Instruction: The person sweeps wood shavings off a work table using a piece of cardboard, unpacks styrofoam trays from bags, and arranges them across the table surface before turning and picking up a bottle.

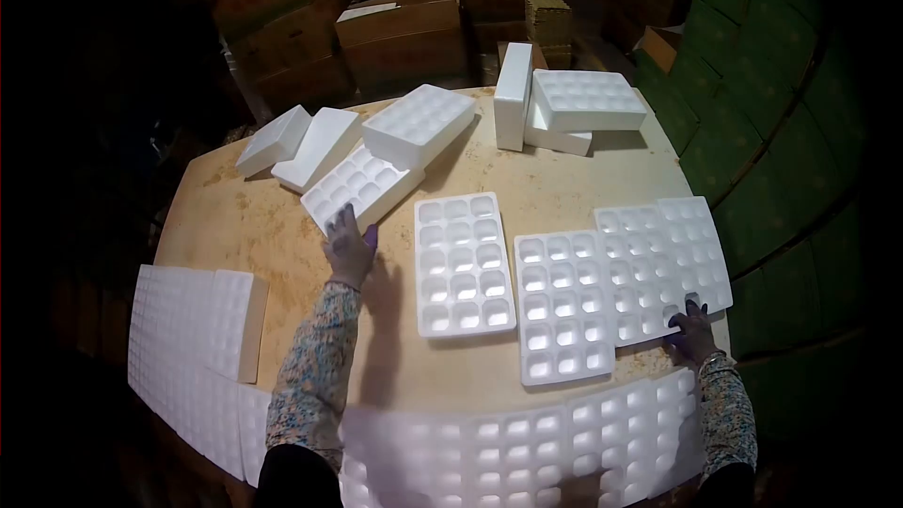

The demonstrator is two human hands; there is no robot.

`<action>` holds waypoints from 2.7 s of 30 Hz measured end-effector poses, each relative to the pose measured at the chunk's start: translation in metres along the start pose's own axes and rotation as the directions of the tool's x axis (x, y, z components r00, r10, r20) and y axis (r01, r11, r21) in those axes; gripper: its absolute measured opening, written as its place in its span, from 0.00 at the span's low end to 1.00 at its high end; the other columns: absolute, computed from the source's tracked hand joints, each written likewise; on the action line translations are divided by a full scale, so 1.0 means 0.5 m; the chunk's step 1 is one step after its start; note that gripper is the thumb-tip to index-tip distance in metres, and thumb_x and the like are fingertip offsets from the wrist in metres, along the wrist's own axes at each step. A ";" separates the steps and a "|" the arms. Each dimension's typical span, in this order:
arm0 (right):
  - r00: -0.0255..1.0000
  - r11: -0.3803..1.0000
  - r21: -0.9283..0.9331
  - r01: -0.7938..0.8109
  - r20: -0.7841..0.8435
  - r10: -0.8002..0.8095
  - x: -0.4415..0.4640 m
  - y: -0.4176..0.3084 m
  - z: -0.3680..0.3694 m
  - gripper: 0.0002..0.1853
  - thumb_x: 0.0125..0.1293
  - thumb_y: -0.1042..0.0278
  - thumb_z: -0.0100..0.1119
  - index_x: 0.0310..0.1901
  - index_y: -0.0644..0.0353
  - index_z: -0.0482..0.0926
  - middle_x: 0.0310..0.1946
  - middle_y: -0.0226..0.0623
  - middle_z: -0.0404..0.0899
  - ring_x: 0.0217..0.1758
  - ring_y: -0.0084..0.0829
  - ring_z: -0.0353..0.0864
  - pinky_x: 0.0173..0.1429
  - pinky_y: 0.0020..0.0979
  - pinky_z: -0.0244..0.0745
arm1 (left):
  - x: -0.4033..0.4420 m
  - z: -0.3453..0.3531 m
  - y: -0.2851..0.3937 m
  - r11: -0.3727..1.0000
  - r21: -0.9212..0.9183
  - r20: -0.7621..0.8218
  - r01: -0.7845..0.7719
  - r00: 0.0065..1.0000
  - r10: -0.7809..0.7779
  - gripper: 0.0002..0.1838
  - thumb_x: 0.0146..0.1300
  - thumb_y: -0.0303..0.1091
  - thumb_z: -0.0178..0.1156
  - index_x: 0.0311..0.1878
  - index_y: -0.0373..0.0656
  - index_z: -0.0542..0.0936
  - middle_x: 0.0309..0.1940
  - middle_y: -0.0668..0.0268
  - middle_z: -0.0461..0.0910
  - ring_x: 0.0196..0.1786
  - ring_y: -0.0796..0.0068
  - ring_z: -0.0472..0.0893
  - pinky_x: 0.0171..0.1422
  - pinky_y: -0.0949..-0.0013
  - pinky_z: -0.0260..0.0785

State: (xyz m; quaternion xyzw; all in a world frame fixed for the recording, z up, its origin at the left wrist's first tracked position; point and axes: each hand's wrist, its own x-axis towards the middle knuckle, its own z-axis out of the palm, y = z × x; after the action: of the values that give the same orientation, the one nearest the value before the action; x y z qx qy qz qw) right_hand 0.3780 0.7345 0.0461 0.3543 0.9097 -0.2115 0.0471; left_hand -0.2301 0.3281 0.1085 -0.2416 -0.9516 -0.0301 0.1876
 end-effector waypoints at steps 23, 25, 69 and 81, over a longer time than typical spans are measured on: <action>0.998 0.999 -0.048 0.009 0.070 -0.005 -0.005 -0.021 -0.036 0.20 0.47 0.55 0.75 0.44 0.49 0.86 0.47 0.47 0.79 0.63 0.51 0.75 0.78 0.54 0.58 | -0.376 -0.136 0.095 0.919 -0.245 0.451 -0.308 0.803 0.389 0.07 0.54 0.43 0.71 0.35 0.55 0.89 0.39 0.57 0.84 0.61 0.48 0.76 0.77 0.26 0.46; 0.999 0.996 -0.076 0.038 0.021 -0.037 -0.011 -0.019 -0.039 0.19 0.47 0.55 0.75 0.43 0.48 0.87 0.50 0.48 0.79 0.65 0.51 0.73 0.79 0.54 0.58 | -0.408 -0.181 0.078 0.893 -0.254 0.427 -0.372 0.785 0.449 0.08 0.53 0.42 0.71 0.37 0.57 0.90 0.37 0.56 0.83 0.60 0.49 0.76 0.78 0.27 0.45; 0.886 0.838 -0.292 0.460 0.216 -0.411 -0.109 -0.484 0.057 0.13 0.68 0.60 0.58 0.48 0.37 0.91 0.51 0.54 0.82 0.68 0.54 0.73 0.79 0.55 0.58 | -0.509 -0.261 -0.375 0.995 0.060 0.774 -0.075 0.633 0.001 0.20 0.65 0.35 0.54 0.56 0.65 0.86 0.58 0.64 0.85 0.78 0.50 0.64 0.82 0.27 0.28; 0.877 0.791 -0.452 0.412 0.433 -0.209 -0.156 -0.609 -0.058 0.18 0.73 0.58 0.52 0.60 0.27 0.83 0.50 0.40 0.85 0.66 0.40 0.77 0.81 0.58 0.50 | -0.558 -0.201 -0.429 0.998 -0.002 0.614 0.067 0.787 -0.052 0.14 0.67 0.44 0.61 0.54 0.69 0.87 0.59 0.59 0.83 0.74 0.47 0.70 0.80 0.24 0.31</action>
State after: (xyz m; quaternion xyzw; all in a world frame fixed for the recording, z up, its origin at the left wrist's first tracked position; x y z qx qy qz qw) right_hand 0.2355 0.4973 0.1978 0.1250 0.9537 -0.0175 0.2729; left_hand -0.0699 -0.0012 0.1051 -0.2105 -0.9676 0.0330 -0.1353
